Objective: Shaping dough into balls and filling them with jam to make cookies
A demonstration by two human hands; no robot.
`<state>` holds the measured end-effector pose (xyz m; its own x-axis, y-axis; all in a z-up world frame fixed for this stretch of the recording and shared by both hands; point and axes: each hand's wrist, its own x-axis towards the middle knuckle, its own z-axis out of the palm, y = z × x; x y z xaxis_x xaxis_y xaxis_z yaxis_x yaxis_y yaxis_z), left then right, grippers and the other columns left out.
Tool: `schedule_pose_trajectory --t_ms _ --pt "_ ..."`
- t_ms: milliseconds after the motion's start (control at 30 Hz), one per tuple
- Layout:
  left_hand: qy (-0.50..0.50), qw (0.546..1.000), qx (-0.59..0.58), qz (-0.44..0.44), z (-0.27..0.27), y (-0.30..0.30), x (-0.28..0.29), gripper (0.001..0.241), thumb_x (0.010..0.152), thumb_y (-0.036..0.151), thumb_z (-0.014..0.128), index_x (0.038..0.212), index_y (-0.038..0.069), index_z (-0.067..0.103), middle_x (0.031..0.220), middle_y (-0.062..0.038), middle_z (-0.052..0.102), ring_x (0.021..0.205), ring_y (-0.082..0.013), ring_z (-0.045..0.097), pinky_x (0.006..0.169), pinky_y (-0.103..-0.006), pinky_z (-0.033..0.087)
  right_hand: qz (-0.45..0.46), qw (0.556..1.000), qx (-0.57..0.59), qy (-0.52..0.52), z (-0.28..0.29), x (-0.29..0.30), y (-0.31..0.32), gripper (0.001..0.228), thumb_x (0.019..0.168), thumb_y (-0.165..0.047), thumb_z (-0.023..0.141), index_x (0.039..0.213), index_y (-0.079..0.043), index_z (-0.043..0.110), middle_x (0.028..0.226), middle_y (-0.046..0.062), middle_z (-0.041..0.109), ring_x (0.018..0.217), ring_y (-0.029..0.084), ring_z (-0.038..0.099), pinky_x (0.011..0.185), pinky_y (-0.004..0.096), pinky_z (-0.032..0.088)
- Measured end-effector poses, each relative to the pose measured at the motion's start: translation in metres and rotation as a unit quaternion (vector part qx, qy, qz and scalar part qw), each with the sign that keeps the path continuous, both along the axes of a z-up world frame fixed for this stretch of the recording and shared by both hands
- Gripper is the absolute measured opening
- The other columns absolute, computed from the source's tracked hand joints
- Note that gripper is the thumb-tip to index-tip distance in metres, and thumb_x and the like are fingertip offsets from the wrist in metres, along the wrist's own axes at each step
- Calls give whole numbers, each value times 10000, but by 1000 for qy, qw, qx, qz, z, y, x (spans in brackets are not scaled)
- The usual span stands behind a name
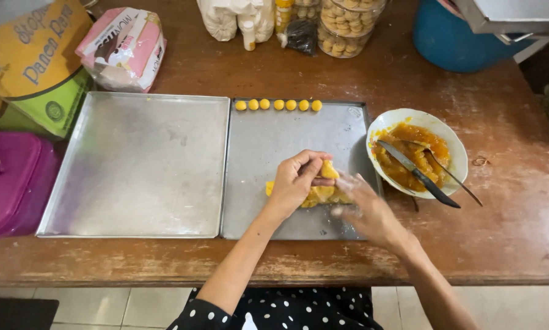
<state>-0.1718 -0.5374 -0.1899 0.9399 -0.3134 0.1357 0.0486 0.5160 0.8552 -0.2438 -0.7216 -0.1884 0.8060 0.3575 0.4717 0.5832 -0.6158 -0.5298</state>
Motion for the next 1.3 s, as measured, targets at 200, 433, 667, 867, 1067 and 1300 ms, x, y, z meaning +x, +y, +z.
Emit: schedule_pose_trajectory --t_ms 200,433,667,867,1067,1300 --pt "-14 996 27 -78 -16 -7 -1 466 879 49 791 1324 12 654 927 -114 689 825 -214 760 775 -340 685 -116 974 120 -151 6 12 1 213 816 -120 847 1020 -84 794 970 42 762 938 257 728 905 360 568" --pt "-15 995 24 -92 -9 -9 -6 316 952 44 718 1254 -44 683 855 -209 740 821 -283 767 781 -396 667 -147 967 134 -157 12 14 13 169 817 -159 876 942 -99 779 829 44 746 746 246 717 752 358 572" --pt "-58 994 74 -48 -2 -5 -15 437 977 -59 595 1404 32 609 1087 -203 737 904 -232 736 822 -398 652 -154 970 124 -138 8 11 13 259 819 -88 850 1070 -70 787 1017 112 712 918 287 690 865 392 553" --pt "-91 986 119 -73 -1 0 -12 472 941 36 696 1402 57 598 994 -138 655 778 -133 616 696 -272 552 -155 970 120 -145 28 2 35 169 842 -38 820 1004 -82 799 908 77 735 833 267 719 800 374 580" --pt "-24 997 71 3 -13 -16 -13 226 932 -19 693 1134 45 772 811 -124 779 494 -32 592 454 -157 510 -183 962 145 -141 19 -2 35 320 834 -90 842 1131 -44 733 950 112 665 819 243 648 762 396 576" --pt "-12 991 -23 -128 6 -1 -29 453 980 -43 601 1431 -14 566 1331 -184 660 1223 -243 644 1067 -419 533 -149 956 159 -197 9 14 22 51 870 -40 804 908 -69 787 880 81 740 845 298 724 813 380 580"
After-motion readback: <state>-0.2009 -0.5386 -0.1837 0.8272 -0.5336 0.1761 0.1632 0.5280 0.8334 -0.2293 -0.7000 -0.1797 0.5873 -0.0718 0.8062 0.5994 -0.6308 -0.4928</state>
